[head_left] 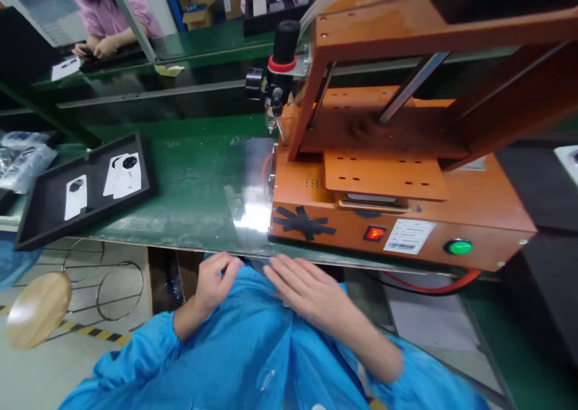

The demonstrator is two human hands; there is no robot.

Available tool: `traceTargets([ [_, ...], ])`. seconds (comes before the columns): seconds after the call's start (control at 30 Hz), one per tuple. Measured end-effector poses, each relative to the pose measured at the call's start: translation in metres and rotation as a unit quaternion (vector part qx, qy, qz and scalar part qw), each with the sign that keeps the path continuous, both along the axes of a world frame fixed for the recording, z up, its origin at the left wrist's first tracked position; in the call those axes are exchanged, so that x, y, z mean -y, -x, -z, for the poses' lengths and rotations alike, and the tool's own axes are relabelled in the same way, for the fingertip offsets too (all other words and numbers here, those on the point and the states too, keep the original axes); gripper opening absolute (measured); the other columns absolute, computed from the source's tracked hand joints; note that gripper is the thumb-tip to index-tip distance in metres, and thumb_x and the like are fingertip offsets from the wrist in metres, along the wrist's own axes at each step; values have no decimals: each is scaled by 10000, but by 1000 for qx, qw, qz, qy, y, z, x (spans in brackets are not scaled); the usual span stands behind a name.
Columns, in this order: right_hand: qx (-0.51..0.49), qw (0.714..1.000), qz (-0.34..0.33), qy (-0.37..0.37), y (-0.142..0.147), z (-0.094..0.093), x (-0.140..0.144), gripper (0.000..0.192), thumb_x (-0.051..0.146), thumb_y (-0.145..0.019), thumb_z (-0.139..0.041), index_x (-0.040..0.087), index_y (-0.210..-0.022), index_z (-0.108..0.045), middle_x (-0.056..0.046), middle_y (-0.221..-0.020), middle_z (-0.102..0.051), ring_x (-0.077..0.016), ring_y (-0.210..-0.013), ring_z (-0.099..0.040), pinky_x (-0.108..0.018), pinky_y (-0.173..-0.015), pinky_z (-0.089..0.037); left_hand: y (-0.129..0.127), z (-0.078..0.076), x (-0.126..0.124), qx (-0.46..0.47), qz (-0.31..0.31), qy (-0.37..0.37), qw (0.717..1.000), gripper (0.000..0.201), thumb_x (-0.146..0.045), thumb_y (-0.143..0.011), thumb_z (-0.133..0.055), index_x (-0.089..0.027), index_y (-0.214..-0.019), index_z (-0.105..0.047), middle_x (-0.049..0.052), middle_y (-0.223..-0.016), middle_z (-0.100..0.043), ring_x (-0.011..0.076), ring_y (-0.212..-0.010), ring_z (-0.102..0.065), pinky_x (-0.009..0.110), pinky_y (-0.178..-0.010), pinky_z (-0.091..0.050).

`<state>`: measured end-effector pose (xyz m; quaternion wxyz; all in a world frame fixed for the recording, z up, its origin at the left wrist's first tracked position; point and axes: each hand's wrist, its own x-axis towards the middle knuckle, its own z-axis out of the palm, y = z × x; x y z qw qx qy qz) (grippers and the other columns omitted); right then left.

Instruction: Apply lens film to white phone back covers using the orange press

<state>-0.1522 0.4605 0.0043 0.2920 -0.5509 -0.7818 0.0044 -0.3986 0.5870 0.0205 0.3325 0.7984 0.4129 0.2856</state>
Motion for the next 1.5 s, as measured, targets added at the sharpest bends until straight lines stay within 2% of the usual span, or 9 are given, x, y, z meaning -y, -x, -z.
traceTargets([
  [0.13, 52, 998, -22, -30, 48, 36, -37, 499, 95, -1036, -580, 98, -1535, -593, -191, -1620, -563, -325, -1504, -563, -472, -1196, -550, 14, 5, 22, -27, 91, 143, 985, 660, -625, -1103, -424, -214, -733, -784, -5, -500, -608, 141, -458, -584, 271, -540, -466],
  [0.3, -31, 992, -19, -117, 43, 24, -30, 374, 76, -1075, -524, 104, -1419, -665, -160, -1377, -755, -279, -1343, -706, -439, -1105, -616, 31, 15, 13, 19, 52, 264, 963, 746, -797, -1036, -400, -181, -1114, -813, 125, -1007, -840, 250, -925, -790, 337, -771, -590],
  [0.47, -78, 982, -147, -91, 44, -5, 4, 303, 132, -1099, -536, 118, -1345, -712, -120, -1351, -774, -250, -1385, -677, -407, -1096, -623, 23, 10, 7, 281, -96, 459, 837, 674, -765, -924, -679, -179, -1247, -756, 160, -1238, -815, 286, -1089, -796, 406, -911, -648],
  [0.63, -98, 977, -188, -17, 52, -6, 9, 365, 135, -1114, -489, 139, -1433, -669, -123, -1364, -768, -251, -1400, -665, -423, -1081, -632, 14, 5, -10, 345, -177, 387, 836, 433, -557, -897, -825, -175, -1091, -761, 124, -1189, -802, 238, -1027, -794, 305, -766, -667],
  [0.83, -169, 954, -221, 112, 46, -25, -15, 703, 725, -1029, -570, 180, -1462, -671, -208, -1523, -652, -381, -1439, -620, -588, -1106, -601, 18, 2, -24, 314, -172, 309, 881, 428, -516, -916, -802, -189, -1191, -768, 16, -851, -739, 157, -809, -775, 278, -748, -680],
  [0.93, -229, 965, -120, 33, 50, -39, -37, 415, 380, -1045, -707, 286, -1449, -689, -124, -1324, -776, -292, -1205, -760, -482, -1003, -657, 17, -5, -25, 263, -139, 301, 906, 433, -507, -878, -850, -185, -1150, -752, 5, -781, -746, 180, -782, -792, 270, -697, -668],
  [1.03, -190, 979, -19, -74, 62, -43, -67, 387, 128, -1005, -706, 327, -1335, -744, -54, -1169, -827, -256, -1077, -798, -442, -922, -672, 11, -12, -22, 226, -117, 281, 925, 399, -551, -885, -836, -178, -999, -752, 22, -785, -776, 171, -701, -764, 258, -623, -630],
  [1.3, -81, 988, -7, -133, 77, -31, -97, 240, 184, -1047, -677, 215, -1263, -777, -97, -1189, -831, -260, -1047, -813, -409, -885, -670, 17, -29, -11, 56, -21, 74, 995, 271, -357, -1078, -557, -213, -1034, -783, 29, -895, -796, 174, -753, -740, 292, -751, -593],
  [1.5, -123, 987, -21, -101, 79, -30, -93, 190, 184, -1046, -664, 258, -1111, -827, -38, -1103, -847, -230, -929, -840, -365, -764, -689, 31, -29, -11, -90, 53, -85, 991, 340, -325, -1100, -453, -224, -1109, -778, 64, -1011, -809, 219, -919, -755, 347, -896, -591],
])
